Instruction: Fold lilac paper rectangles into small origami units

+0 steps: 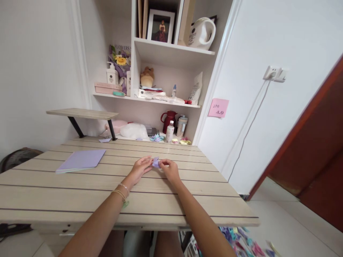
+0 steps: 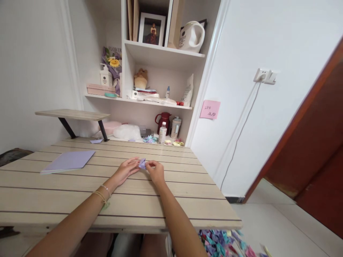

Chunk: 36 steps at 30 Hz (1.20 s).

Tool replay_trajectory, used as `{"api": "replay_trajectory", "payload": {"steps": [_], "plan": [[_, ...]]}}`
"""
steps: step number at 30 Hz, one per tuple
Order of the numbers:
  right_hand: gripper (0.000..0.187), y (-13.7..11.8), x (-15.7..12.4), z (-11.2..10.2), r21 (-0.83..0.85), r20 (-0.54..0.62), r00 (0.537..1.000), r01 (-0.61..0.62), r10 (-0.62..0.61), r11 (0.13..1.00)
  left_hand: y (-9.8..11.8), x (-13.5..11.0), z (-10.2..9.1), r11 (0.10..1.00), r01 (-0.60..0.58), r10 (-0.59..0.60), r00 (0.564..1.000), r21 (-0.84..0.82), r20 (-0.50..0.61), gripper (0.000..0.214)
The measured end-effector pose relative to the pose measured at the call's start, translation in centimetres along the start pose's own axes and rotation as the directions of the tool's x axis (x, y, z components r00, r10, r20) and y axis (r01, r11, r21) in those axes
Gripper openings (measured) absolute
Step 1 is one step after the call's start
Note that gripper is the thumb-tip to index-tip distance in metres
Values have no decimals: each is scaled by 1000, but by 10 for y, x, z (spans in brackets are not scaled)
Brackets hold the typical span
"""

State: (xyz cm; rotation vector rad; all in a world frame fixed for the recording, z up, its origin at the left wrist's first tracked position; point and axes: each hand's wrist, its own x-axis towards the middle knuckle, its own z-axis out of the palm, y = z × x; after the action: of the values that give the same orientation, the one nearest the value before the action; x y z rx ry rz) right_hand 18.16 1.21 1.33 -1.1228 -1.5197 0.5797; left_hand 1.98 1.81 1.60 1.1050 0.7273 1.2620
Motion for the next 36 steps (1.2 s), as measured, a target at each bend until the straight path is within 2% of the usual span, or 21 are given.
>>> {"api": "replay_trajectory", "payload": {"steps": [3,7,13,17,20,23,29,33,36], "plan": [[18,0,-1,-1,-26,8,1000,-6,6,1000,-4,0,0,998,37,-39,997,42,61,36],[17,-1,-2,1,-77,40,999,-5,8,997,-8,1,2,991,11,-17,999,133,40,37],[14,0,-2,2,-96,66,997,50,-44,994,-8,2,4,963,-112,91,991,246,95,36],[14,3,0,2,-12,57,998,6,-5,1000,-8,4,4,940,-193,163,979,282,126,36],[17,5,2,-1,100,91,995,-49,40,994,-9,4,4,969,-141,120,987,202,109,38],[18,7,3,-4,175,176,984,-62,31,983,-10,3,3,991,-68,56,993,117,106,41],[14,6,-2,-2,41,245,969,5,-15,999,-14,2,2,969,-97,70,990,226,125,39],[18,0,-2,2,117,232,970,48,-74,992,-12,2,4,974,-91,81,995,208,56,31],[29,-3,-1,3,224,190,981,0,-44,975,-8,2,6,986,-93,99,994,141,-41,31]]}}
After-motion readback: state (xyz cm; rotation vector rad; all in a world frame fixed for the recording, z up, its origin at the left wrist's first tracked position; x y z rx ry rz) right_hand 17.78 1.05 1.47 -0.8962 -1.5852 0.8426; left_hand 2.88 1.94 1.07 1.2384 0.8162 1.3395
